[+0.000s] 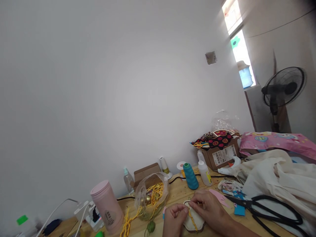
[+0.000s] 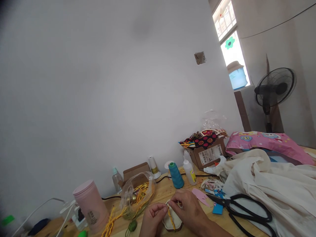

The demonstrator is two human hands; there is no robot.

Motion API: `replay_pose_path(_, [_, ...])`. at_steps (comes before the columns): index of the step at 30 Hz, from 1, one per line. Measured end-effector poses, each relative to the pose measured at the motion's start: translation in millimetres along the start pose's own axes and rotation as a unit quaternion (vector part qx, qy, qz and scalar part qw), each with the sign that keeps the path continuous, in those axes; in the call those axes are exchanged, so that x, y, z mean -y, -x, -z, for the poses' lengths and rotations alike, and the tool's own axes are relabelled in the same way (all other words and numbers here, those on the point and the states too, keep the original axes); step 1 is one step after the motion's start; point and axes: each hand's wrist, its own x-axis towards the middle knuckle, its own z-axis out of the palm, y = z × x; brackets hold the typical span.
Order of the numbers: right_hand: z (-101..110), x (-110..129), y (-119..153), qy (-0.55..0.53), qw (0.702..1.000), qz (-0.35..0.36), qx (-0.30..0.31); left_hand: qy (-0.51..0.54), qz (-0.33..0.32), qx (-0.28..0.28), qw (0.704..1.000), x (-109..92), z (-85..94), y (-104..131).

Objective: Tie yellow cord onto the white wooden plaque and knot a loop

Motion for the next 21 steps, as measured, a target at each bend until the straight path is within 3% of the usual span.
replay_pose_path(21, [-2.8,-1.3,-0.5,-0.006,1.0,0.001,0.003,-0.017,0.001,-0.001,1.0,1.0,2.7,-0.7])
